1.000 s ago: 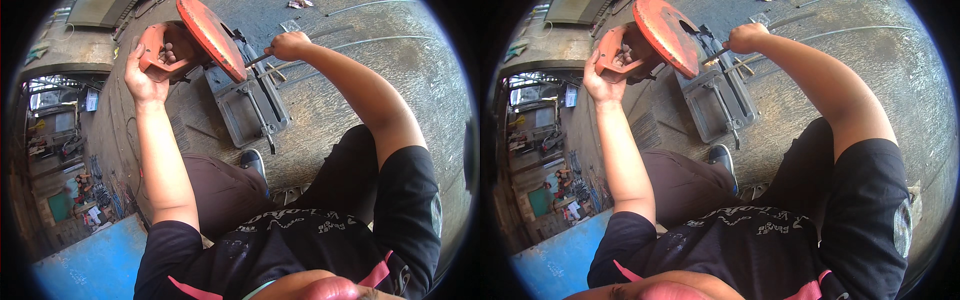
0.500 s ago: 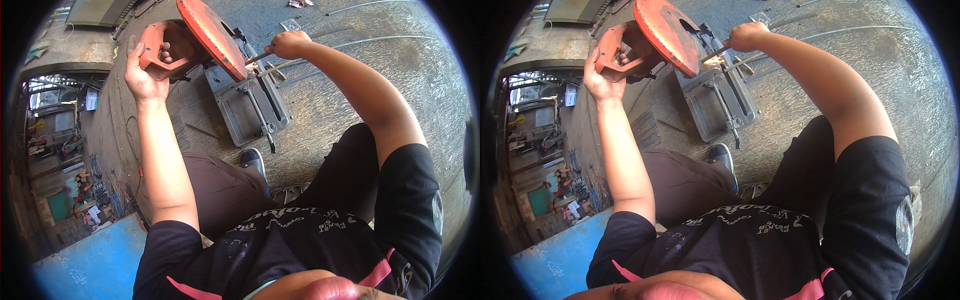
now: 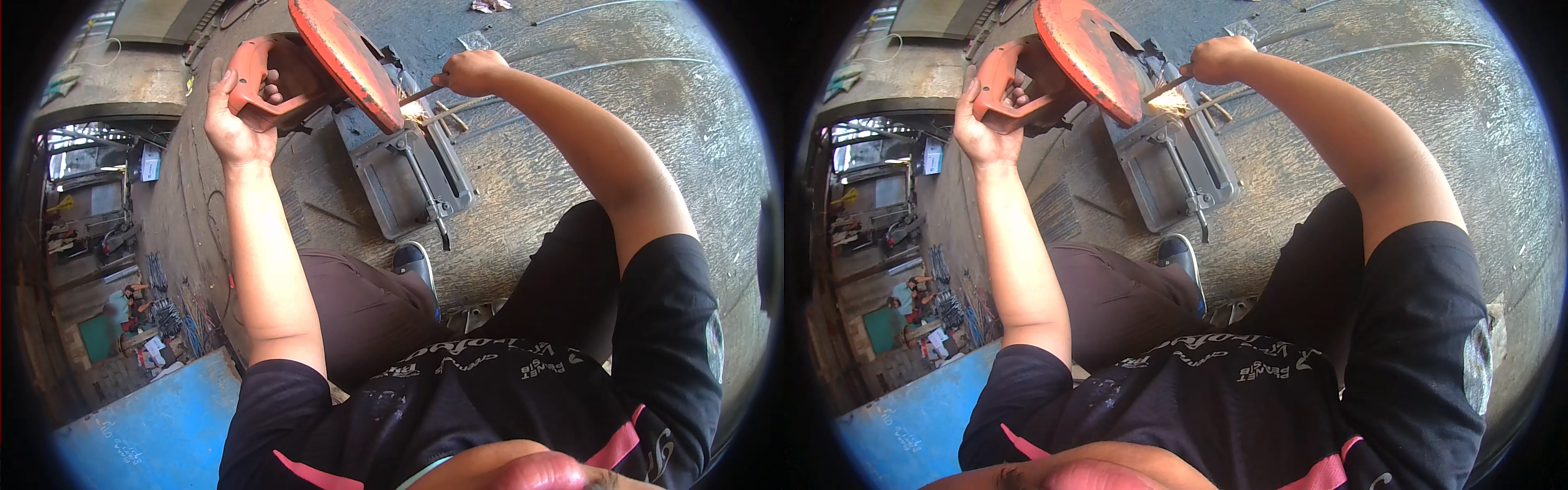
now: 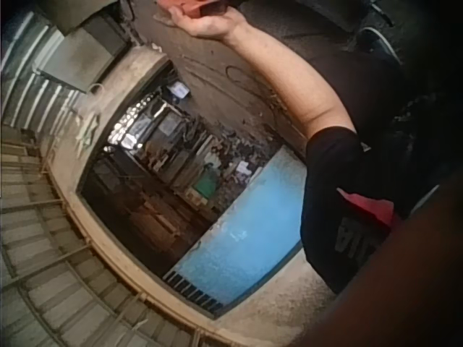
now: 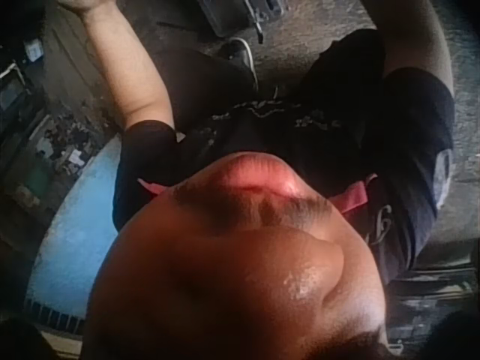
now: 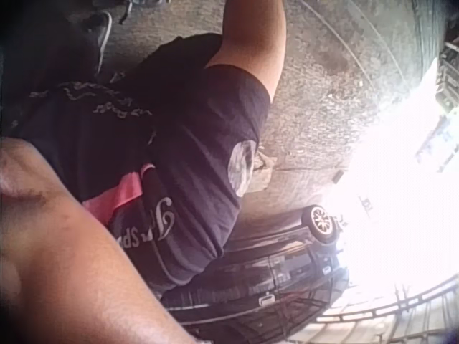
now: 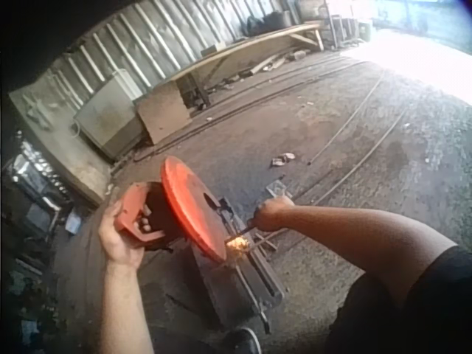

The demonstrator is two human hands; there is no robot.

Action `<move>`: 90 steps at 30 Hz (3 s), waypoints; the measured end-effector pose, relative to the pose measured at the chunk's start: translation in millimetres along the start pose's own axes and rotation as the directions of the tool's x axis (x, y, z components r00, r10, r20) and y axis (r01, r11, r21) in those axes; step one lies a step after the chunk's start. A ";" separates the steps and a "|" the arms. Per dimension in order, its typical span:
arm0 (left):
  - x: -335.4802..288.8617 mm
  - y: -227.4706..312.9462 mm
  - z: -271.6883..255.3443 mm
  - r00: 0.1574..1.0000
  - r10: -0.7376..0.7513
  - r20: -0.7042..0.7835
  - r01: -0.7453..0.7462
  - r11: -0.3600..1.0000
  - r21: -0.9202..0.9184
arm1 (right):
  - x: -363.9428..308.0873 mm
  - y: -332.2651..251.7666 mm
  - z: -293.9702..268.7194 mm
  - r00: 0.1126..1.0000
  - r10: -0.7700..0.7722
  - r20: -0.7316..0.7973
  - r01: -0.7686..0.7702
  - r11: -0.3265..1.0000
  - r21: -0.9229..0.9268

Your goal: Cutting a metal rod using a chop saw.

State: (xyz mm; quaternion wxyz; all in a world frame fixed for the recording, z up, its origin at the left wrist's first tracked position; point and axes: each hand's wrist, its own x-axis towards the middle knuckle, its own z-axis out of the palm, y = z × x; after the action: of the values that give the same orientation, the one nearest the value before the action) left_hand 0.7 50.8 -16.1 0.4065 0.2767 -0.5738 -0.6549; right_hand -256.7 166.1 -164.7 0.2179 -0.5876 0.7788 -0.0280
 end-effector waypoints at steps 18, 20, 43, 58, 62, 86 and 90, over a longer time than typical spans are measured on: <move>2.6 -0.1 0.5 0.999 -0.043 0.001 0.043 0.999 -0.016 | -5.6 2.8 -2.8 1.000 -0.001 -0.019 0.001 1.000 -0.002; 1.5 0.9 1.6 0.999 -0.037 -0.002 0.037 0.999 -0.012 | -4.8 1.6 -3.6 1.000 -0.001 -0.009 0.001 1.000 0.003; 2.4 1.7 -2.4 0.998 -0.059 -0.003 0.059 0.997 -0.040 | 15.8 5.6 8.0 0.999 0.001 0.045 -0.002 1.000 0.025; 0.0 2.6 3.9 0.998 -0.040 -0.038 0.040 0.999 -0.013 | 9.6 5.6 3.9 1.000 -0.005 0.027 0.005 1.000 0.024; -0.1 2.8 2.6 0.999 -0.042 -0.032 0.042 0.999 -0.012 | 6.3 4.5 1.7 0.999 -0.009 0.034 0.008 1.000 0.023; 2.8 0.7 -2.2 0.999 -0.033 -0.029 0.033 0.999 -0.019 | 0.9 2.4 -2.3 0.999 -0.015 0.051 0.015 1.000 0.003; 0.6 1.1 4.5 0.998 -0.025 -0.061 0.026 0.999 0.022 | 5.6 3.9 1.4 0.998 -0.004 0.057 0.003 1.000 0.022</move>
State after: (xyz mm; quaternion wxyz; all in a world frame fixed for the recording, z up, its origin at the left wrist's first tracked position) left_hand -3.1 52.7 -14.1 0.4120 0.3084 -0.5652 -0.6448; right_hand -260.9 162.3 -168.9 0.2462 -0.5871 0.7709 -0.0202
